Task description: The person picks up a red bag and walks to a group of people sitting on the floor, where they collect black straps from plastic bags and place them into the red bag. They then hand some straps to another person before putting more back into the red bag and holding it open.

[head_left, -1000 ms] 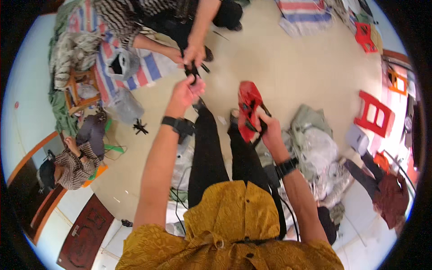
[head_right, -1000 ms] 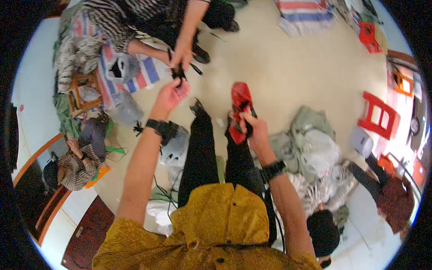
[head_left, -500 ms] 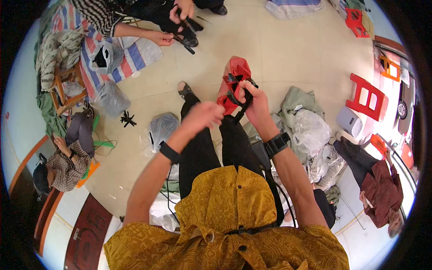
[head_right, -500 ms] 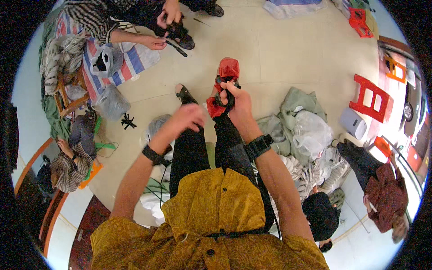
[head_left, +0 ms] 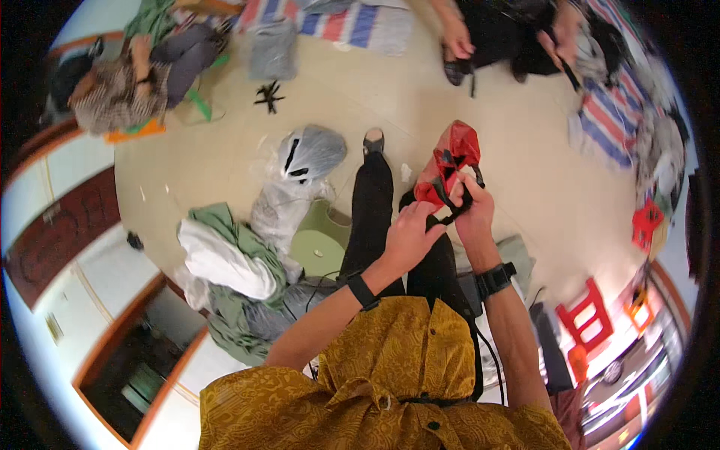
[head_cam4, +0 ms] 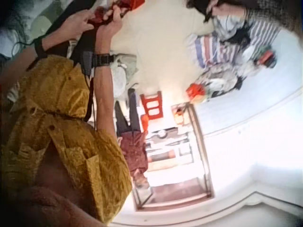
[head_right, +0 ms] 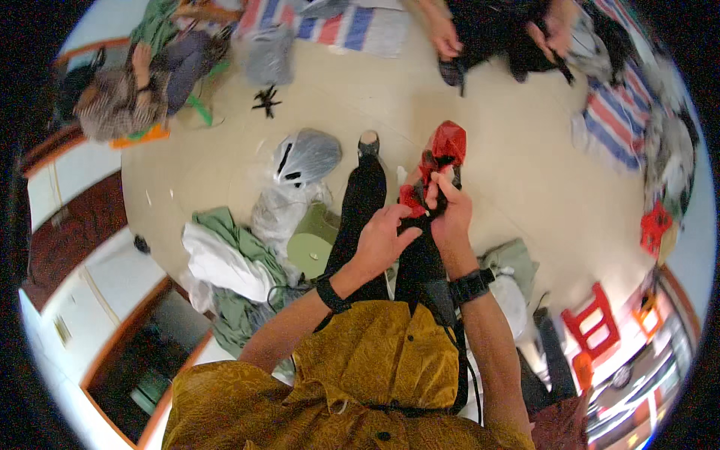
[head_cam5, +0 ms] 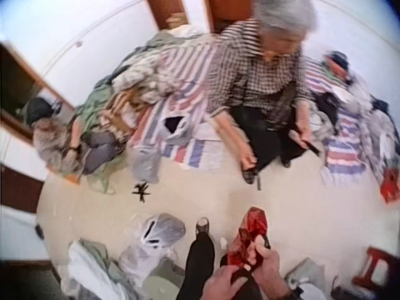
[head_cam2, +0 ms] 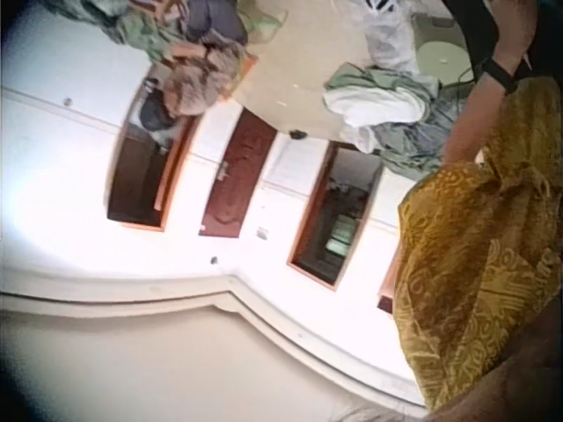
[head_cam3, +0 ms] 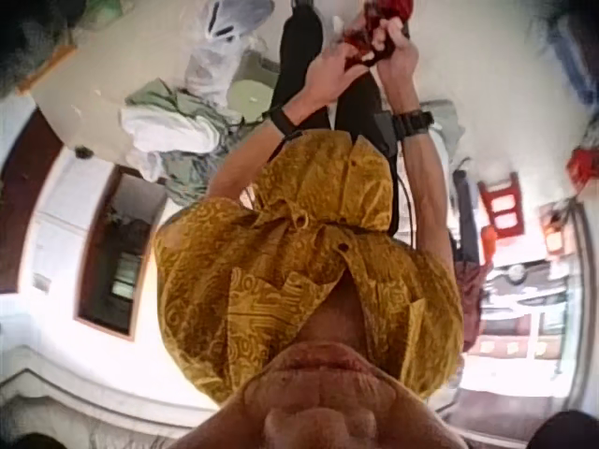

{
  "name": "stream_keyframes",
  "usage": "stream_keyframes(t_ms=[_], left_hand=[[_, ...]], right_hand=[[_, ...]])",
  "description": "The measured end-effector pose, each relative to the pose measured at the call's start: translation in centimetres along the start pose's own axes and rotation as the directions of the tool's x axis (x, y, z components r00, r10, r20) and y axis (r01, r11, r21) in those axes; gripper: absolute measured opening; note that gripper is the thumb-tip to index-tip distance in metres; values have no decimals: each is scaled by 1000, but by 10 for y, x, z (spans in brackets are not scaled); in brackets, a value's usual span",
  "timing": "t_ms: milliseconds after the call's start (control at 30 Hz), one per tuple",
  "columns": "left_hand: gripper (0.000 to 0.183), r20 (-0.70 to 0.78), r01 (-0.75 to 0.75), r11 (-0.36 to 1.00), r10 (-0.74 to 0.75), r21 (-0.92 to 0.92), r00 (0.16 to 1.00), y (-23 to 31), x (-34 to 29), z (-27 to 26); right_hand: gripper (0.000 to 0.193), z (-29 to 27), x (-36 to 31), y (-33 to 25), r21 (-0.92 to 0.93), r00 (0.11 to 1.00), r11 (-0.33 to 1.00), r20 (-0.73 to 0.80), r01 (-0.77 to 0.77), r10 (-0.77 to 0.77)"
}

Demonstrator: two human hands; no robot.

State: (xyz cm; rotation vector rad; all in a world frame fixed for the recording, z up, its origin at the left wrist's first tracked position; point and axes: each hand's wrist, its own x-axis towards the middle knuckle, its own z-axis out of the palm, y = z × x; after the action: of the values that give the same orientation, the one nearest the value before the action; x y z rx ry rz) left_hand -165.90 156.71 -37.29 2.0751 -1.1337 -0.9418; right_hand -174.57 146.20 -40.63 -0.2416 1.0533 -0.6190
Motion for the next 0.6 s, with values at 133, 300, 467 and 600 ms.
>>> stream_keyframes(t_ms=[133,300,467,600], left_hand=[[32,231,314,877,-242,-364,942,-38,-15,-16],[22,377,500,611,-329,-614,866,-74,-38,-36],[21,508,650,265,-446,-712,737,-133,-73,-75],[23,381,616,202,-630,-761,677,-238,-121,-102]], right_hand=[[17,36,-2,31,-69,988,992,112,-102,109],[19,68,-4,86,-233,963,945,89,-229,255],[21,97,5,132,-386,953,889,68,-248,296],[23,88,22,152,-419,964,872,-25,-251,265]])
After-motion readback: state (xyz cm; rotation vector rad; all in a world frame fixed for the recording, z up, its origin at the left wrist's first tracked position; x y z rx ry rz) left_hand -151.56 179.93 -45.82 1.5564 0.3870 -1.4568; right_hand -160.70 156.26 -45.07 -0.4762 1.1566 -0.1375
